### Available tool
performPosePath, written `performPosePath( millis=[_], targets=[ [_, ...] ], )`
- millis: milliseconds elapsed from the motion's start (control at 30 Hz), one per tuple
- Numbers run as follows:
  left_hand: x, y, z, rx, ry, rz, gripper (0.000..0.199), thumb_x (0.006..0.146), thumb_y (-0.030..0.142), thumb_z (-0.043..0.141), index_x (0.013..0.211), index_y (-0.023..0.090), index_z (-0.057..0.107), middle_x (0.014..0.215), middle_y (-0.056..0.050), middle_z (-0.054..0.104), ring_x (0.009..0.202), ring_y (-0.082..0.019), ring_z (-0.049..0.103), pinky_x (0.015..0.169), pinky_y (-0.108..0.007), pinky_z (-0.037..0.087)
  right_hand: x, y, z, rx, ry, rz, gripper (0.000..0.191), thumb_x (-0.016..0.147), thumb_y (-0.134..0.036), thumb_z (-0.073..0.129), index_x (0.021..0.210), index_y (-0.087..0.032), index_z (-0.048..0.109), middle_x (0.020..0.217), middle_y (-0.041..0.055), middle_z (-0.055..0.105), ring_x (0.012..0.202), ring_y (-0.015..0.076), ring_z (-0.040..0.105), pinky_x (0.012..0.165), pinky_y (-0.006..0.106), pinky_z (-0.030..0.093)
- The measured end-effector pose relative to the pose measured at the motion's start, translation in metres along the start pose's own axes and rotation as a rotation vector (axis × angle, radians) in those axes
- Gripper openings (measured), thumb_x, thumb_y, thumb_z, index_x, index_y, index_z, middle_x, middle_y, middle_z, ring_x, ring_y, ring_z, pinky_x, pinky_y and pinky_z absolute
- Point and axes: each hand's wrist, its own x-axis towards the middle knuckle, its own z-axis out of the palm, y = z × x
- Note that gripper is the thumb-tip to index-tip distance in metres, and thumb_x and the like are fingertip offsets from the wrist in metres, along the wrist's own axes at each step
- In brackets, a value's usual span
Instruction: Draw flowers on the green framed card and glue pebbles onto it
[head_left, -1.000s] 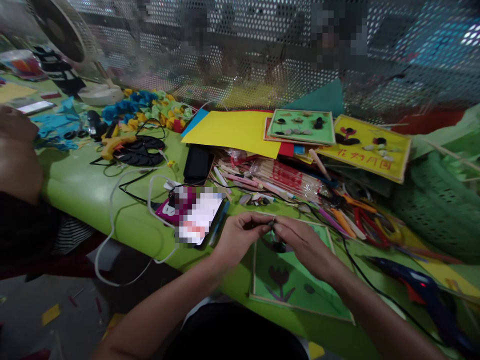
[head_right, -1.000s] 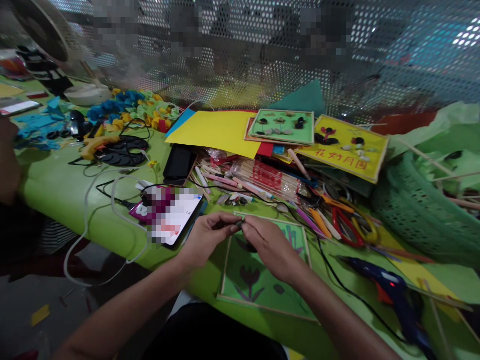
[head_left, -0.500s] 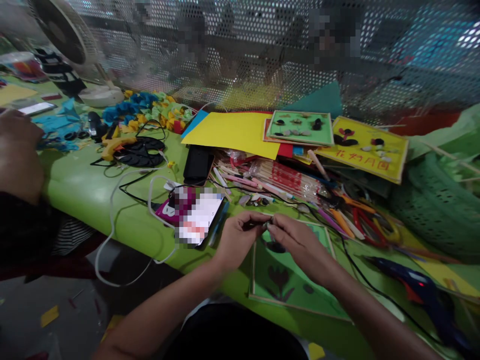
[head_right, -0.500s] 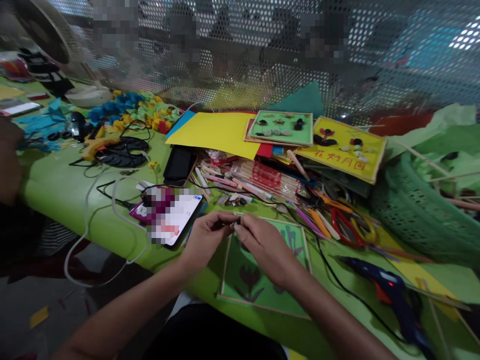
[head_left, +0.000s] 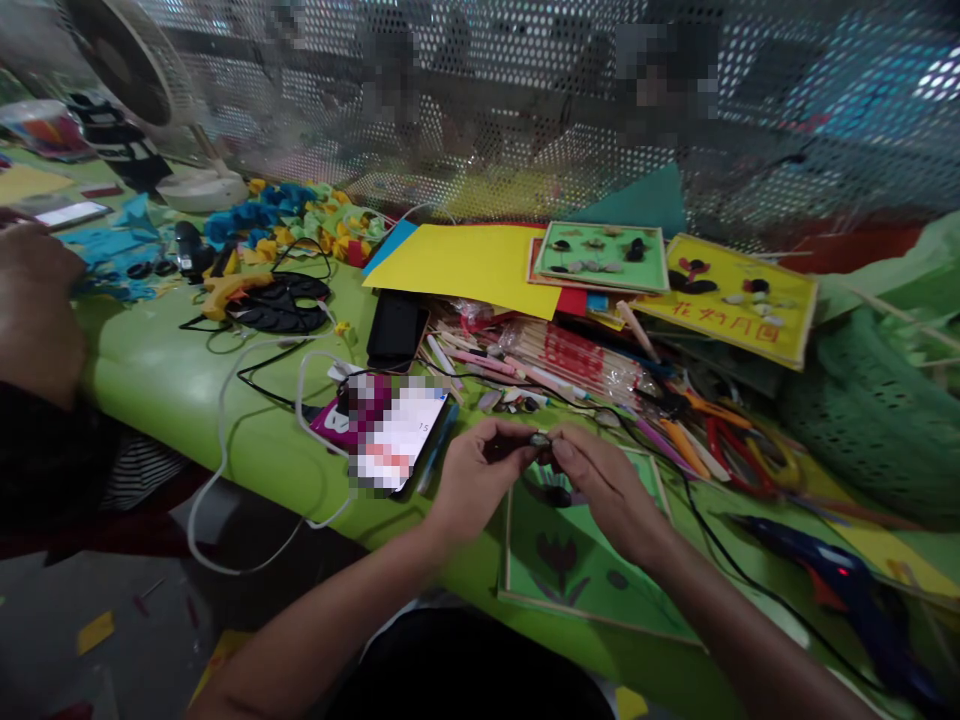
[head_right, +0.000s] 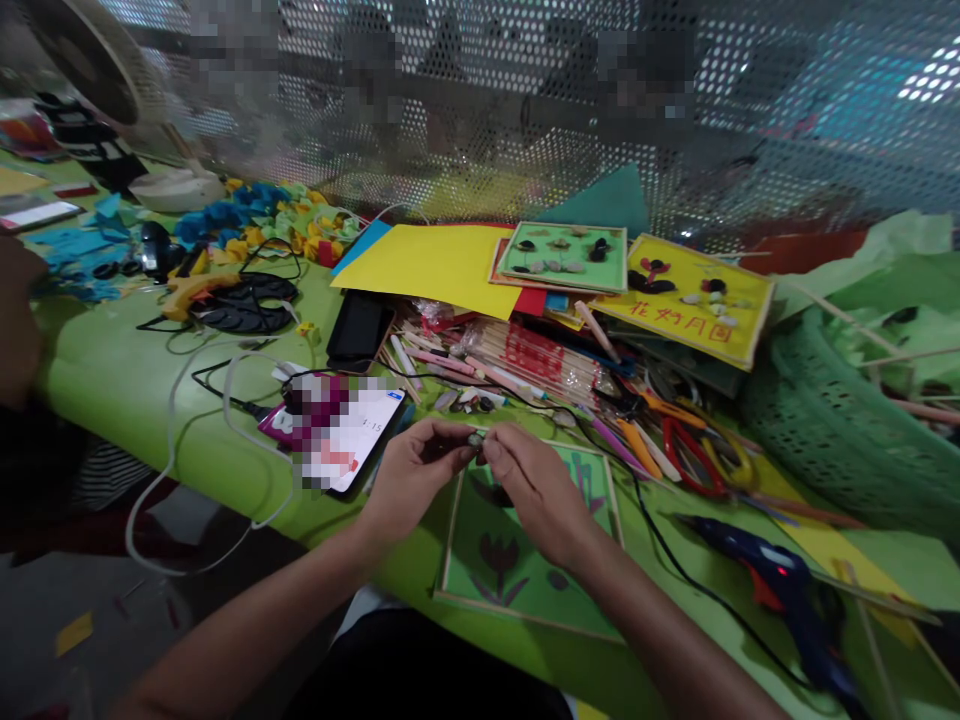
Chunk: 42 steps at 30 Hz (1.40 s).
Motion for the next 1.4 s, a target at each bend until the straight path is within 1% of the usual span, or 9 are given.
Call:
performPosePath(
  millis=[133, 267, 400, 500, 800, 933, 1067, 1233, 1400],
  targets=[
    [-0.002, 0.000, 0.001, 0.079, -0.005, 0.046, 0.013, 0.075, 0.016, 0.081, 0.087, 0.017, 0.076, 0.084, -0.003, 0.078, 0.080, -0.017, 0.072, 0.078, -0.026, 0.056, 0.002, -0.004, 0.000, -0.139, -0.006, -0.028, 0.032, 0.102, -0.046, 0.048, 0.080, -0.023, 0.049, 0.075, 0.0010, 0.056, 0.068, 0.0190, 0.051, 0.061, 0.030, 0.034],
    [-0.003, 0.000, 0.001, 0.102, -0.051, 0.089, 0.012, 0.078, 0.014, 0.078, 0.089, 0.017, 0.076, 0.089, -0.005, 0.079, 0.084, -0.018, 0.074, 0.081, -0.027, 0.058, 0.005, -0.003, 0.003, -0.250, 0.002, -0.057, 0.028, 0.102, -0.034, 0.039, 0.076, -0.024, 0.040, 0.073, 0.0017, 0.054, 0.066, 0.0193, 0.049, 0.060, 0.031, 0.034],
    [-0.002, -0.004, -0.001, 0.161, -0.088, 0.139, 0.018, 0.081, 0.013, 0.073, 0.098, 0.017, 0.079, 0.098, -0.006, 0.080, 0.091, -0.019, 0.075, 0.087, -0.029, 0.058, 0.005, 0.000, 0.005, -0.304, 0.011, -0.065, 0.026, 0.100, -0.033, 0.035, 0.075, -0.026, 0.035, 0.070, 0.0009, 0.051, 0.062, 0.0195, 0.047, 0.059, 0.032, 0.031],
    [-0.001, -0.008, -0.003, 0.164, -0.079, 0.130, 0.017, 0.081, 0.015, 0.074, 0.097, 0.016, 0.079, 0.096, -0.006, 0.081, 0.090, -0.019, 0.075, 0.086, -0.029, 0.058, 0.005, 0.001, 0.006, -0.312, 0.000, -0.054, 0.026, 0.100, -0.033, 0.033, 0.075, -0.026, 0.035, 0.070, 0.0011, 0.050, 0.062, 0.0198, 0.047, 0.059, 0.033, 0.030],
    [0.000, -0.007, -0.001, 0.138, -0.092, 0.093, 0.017, 0.079, 0.018, 0.074, 0.095, 0.015, 0.079, 0.093, -0.006, 0.081, 0.085, -0.018, 0.075, 0.082, -0.028, 0.059, 0.001, 0.010, 0.004, -0.165, -0.041, -0.060, 0.029, 0.104, -0.037, 0.033, 0.079, -0.025, 0.041, 0.078, 0.0023, 0.055, 0.070, 0.0203, 0.050, 0.064, 0.033, 0.036],
    [-0.002, -0.006, -0.001, 0.217, -0.065, 0.175, 0.016, 0.081, 0.015, 0.072, 0.095, 0.015, 0.079, 0.093, -0.006, 0.081, 0.085, -0.017, 0.076, 0.082, -0.027, 0.060, 0.001, 0.010, 0.004, -0.126, -0.045, -0.064, 0.033, 0.106, -0.042, 0.036, 0.078, -0.025, 0.042, 0.078, 0.0017, 0.054, 0.071, 0.0200, 0.049, 0.064, 0.033, 0.036],
    [-0.004, -0.006, -0.002, 0.272, -0.064, 0.243, 0.016, 0.082, 0.014, 0.071, 0.095, 0.017, 0.079, 0.094, -0.005, 0.080, 0.086, -0.017, 0.075, 0.082, -0.027, 0.059, 0.004, 0.008, 0.005, -0.115, -0.035, -0.051, 0.031, 0.104, -0.038, 0.035, 0.077, -0.025, 0.041, 0.076, 0.0014, 0.054, 0.069, 0.0196, 0.048, 0.063, 0.033, 0.035],
    [-0.002, -0.006, -0.001, 0.218, -0.080, 0.171, 0.015, 0.081, 0.017, 0.073, 0.094, 0.016, 0.079, 0.092, -0.006, 0.081, 0.084, -0.017, 0.076, 0.081, -0.027, 0.059, 0.005, 0.009, 0.006, -0.075, -0.034, -0.026, 0.028, 0.102, -0.036, 0.036, 0.077, -0.025, 0.042, 0.075, 0.0013, 0.053, 0.069, 0.0201, 0.048, 0.063, 0.033, 0.036],
    [0.000, -0.005, 0.000, 0.179, -0.066, 0.147, 0.015, 0.079, 0.015, 0.073, 0.093, 0.015, 0.079, 0.091, -0.006, 0.081, 0.084, -0.017, 0.076, 0.081, -0.026, 0.060, -0.001, 0.011, 0.002, 0.030, -0.062, -0.014, 0.030, 0.105, -0.043, 0.039, 0.082, -0.024, 0.047, 0.082, 0.0019, 0.056, 0.076, 0.0203, 0.051, 0.067, 0.033, 0.040]
  ],
)
